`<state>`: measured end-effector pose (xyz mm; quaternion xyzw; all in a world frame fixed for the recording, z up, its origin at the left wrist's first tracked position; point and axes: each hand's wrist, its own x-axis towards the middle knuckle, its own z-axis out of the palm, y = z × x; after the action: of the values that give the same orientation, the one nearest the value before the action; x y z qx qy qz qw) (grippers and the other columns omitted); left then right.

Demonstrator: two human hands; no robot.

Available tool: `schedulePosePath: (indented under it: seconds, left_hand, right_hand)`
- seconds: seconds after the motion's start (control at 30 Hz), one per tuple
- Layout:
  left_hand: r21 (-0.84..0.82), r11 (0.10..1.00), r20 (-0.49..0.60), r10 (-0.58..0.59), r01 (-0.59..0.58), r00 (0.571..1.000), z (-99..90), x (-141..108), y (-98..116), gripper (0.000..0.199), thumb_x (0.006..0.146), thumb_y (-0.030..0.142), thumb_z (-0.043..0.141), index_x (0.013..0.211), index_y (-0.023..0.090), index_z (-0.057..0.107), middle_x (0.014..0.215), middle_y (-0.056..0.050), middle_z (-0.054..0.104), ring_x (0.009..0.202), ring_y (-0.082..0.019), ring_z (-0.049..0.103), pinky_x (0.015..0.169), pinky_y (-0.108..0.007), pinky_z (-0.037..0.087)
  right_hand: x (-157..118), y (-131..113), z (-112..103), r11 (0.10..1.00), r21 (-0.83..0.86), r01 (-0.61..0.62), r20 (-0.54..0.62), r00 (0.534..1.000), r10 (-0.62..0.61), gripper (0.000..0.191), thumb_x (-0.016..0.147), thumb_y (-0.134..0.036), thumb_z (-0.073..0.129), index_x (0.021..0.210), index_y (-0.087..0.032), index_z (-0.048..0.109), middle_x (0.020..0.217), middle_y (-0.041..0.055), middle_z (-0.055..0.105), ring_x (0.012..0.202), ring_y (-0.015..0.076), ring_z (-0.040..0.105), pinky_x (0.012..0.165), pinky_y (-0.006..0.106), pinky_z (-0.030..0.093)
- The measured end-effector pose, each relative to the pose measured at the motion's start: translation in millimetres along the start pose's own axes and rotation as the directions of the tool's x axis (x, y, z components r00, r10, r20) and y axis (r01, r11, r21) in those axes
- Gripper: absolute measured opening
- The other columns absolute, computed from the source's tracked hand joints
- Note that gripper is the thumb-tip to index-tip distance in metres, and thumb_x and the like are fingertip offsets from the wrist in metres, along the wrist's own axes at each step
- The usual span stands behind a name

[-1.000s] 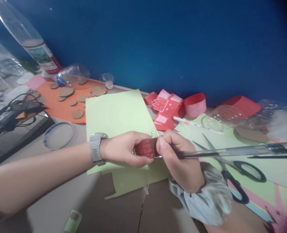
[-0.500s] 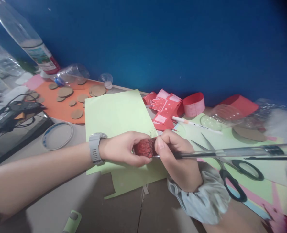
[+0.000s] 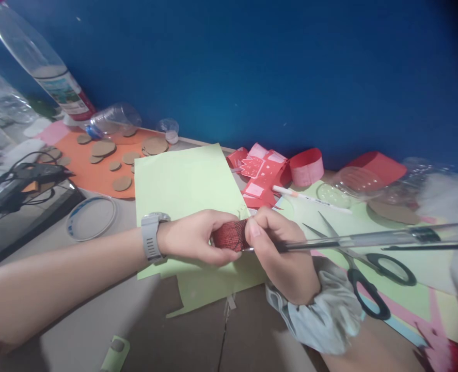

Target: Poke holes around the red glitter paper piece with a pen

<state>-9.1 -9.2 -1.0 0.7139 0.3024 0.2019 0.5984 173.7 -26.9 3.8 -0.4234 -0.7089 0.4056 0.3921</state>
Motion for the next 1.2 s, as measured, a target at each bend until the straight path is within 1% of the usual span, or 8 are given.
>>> schedulePosePath:
  seconds: [0.33,0.6,0.73,0.9,1.03,1.2]
  left_hand:
    - [0.008,1.0,-0.003,-0.004,0.004,1.0,0.9,0.0,-1.3,0.02,0.077,0.026,0.063,0.075,0.015,0.047,0.067,0.002,0.047,0.059,-0.01,0.044,0.054,-0.021,0.037]
    - [0.027,1.0,-0.005,-0.009,0.009,1.0,1.3,0.0,-1.6,0.021,0.077,0.027,0.063,0.075,0.015,0.046,0.066,0.003,0.046,0.059,-0.009,0.043,0.054,-0.021,0.037]
    - [0.026,1.0,-0.003,-0.009,0.009,1.0,0.5,0.4,-0.9,0.021,0.077,0.028,0.063,0.075,0.015,0.046,0.066,0.003,0.046,0.059,-0.009,0.043,0.054,-0.021,0.037]
    - [0.023,1.0,0.001,-0.006,0.006,1.0,0.7,0.3,-0.4,0.02,0.078,0.027,0.062,0.076,0.015,0.047,0.067,0.002,0.048,0.06,-0.01,0.045,0.055,-0.021,0.038]
    - [0.027,1.0,-0.002,-0.01,0.01,1.0,1.3,-0.5,-0.4,0.02,0.079,0.027,0.062,0.075,0.015,0.046,0.066,0.003,0.046,0.058,-0.009,0.042,0.054,-0.021,0.037]
    - [0.021,1.0,0.005,-0.022,0.022,1.0,0.9,-1.2,-1.0,0.019,0.078,0.027,0.062,0.076,0.014,0.048,0.067,0.003,0.047,0.058,-0.009,0.043,0.055,-0.022,0.038]
  right_hand:
    - [1.1,-2.1,-0.2,0.999,-0.032,-0.012,-0.001,1.0,0.012,0.025,0.083,-0.015,0.043,0.059,-0.02,0.038,0.053,-0.0059,0.035,0.049,0.008,0.034,0.045,0.022,0.029]
    - [1.5,-4.3,-0.2,0.999,-0.039,-0.014,0.002,1.0,0.014,0.023,0.08,-0.013,0.044,0.059,-0.02,0.038,0.053,-0.006,0.036,0.048,0.0075,0.034,0.045,0.021,0.029]
    - [1.3,-3.8,-0.6,0.999,-0.05,-0.019,0.0,1.0,0.019,0.024,0.081,-0.014,0.044,0.059,-0.02,0.038,0.053,-0.0058,0.035,0.048,0.008,0.033,0.045,0.022,0.028]
    - [0.1,-0.8,0.5,0.999,0.007,-0.043,0.001,0.999,0.043,0.025,0.083,-0.015,0.044,0.06,-0.02,0.038,0.054,-0.0057,0.035,0.049,0.0086,0.034,0.046,0.022,0.029]
    - [0.6,0.0,1.5,0.995,0.078,-0.059,-0.043,0.997,0.063,0.026,0.087,-0.016,0.042,0.062,-0.021,0.038,0.055,-0.0053,0.036,0.051,0.0089,0.035,0.048,0.022,0.03]
    - [2.3,-3.6,2.0,0.995,0.064,-0.075,-0.034,0.996,0.077,0.023,0.083,-0.013,0.045,0.062,-0.02,0.039,0.055,-0.0053,0.037,0.05,0.0084,0.035,0.047,0.021,0.03]
